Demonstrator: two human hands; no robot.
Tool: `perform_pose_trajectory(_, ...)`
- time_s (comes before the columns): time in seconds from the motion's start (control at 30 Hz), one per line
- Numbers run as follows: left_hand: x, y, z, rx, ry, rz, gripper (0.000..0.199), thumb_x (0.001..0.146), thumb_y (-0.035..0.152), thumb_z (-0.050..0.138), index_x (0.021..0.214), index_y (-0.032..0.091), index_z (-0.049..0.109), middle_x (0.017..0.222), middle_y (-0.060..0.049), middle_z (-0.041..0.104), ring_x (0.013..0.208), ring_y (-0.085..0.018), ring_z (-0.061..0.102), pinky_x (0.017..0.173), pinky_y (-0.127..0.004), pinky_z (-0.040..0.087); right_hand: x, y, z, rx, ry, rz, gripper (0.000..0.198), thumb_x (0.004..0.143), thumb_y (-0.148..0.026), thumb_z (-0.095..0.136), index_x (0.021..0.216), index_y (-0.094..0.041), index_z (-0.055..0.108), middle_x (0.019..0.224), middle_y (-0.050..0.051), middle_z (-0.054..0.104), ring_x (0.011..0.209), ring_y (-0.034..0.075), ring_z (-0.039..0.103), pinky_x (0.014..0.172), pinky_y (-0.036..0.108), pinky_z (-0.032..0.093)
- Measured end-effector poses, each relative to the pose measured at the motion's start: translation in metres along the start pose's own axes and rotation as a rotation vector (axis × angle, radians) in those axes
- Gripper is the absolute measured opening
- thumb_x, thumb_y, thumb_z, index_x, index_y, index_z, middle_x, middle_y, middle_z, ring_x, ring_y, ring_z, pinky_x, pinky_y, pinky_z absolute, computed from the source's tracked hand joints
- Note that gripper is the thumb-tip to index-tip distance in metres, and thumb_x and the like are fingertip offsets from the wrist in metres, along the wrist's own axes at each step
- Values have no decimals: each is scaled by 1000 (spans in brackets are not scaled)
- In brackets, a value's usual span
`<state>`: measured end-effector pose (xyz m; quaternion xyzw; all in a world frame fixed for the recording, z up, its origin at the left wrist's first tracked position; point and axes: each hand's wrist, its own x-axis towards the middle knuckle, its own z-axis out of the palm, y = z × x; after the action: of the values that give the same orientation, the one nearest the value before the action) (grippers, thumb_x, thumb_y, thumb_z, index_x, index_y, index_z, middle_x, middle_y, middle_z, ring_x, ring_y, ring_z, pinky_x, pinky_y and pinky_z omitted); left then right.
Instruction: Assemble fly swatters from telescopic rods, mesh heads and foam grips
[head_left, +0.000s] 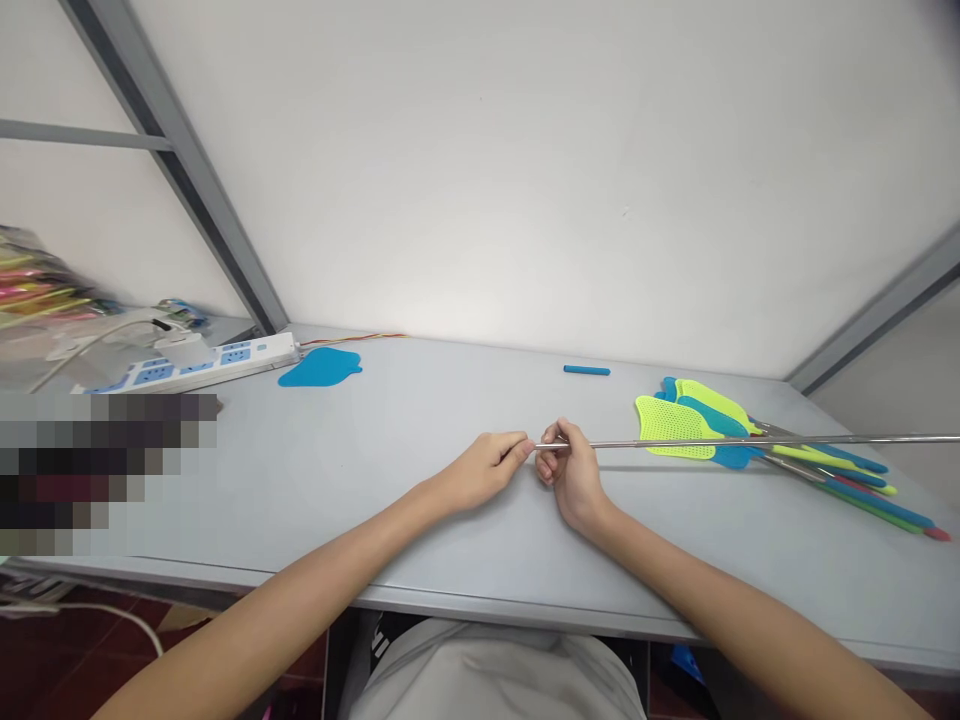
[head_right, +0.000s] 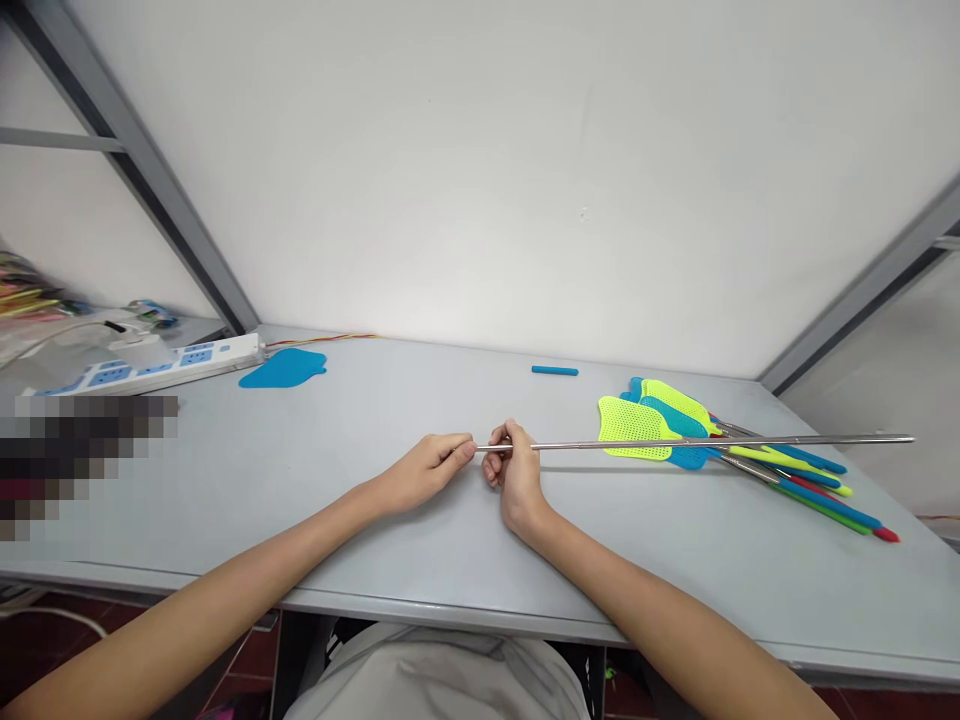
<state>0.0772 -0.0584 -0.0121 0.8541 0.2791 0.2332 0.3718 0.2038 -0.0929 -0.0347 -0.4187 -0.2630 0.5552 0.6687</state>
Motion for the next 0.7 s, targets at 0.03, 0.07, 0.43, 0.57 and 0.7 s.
perform_pose_trajectory(0.03, 0, 0, 0, 7, 6, -5, 32, 85, 32, 24, 60, 16, 36, 57, 5, 35, 55, -8, 34, 53, -20, 29, 0, -1, 0, -3, -1, 9, 28, 74, -40, 39, 57, -18, 43, 35, -7, 32, 31, 7, 32, 34, 18, 22)
perform_pose_trajectory(0.07, 0, -1, 0, 13, 12, -10, 32, 85, 32, 24, 60, 16, 35, 56, 5, 34, 54, -8, 32, 52, -21, 28, 0, -2, 0, -5, -1, 19, 28, 74, -40, 39, 57, -18, 43, 35, -7, 31, 31, 7, 32, 34, 18, 22)
perform_pose_trajectory(0.43, 1, -1, -3, 39, 35, -12, 33, 85, 35, 25, 58, 17, 29, 55, 5, 26, 52, -8, 28, 49, -21, 25, 15, -16, -5, 134, 37, 58, 22, 70, -32, 46, 55, -16, 45, 42, -6, 36, 34, 6, 35, 33, 18, 24)
perform_pose_trajectory(0.57, 1, 2, -6, 67, 54, -38, 33, 85, 37, 23, 58, 17, 28, 55, 5, 27, 53, -8, 28, 50, -22, 25, 24, -26, -10, 168, 104, -8, 20, 70, -28, 44, 55, -16, 44, 44, -5, 38, 36, 7, 35, 34, 19, 24)
perform_pose_trajectory(0.7, 1, 3, -6, 84, 53, -57, 34, 84, 38, 21, 58, 17, 26, 55, 5, 25, 52, -9, 27, 50, -22, 25, 30, -41, -15, 227, 122, -24, 20, 71, -26, 42, 53, -17, 41, 42, -5, 34, 37, 7, 34, 36, 20, 28)
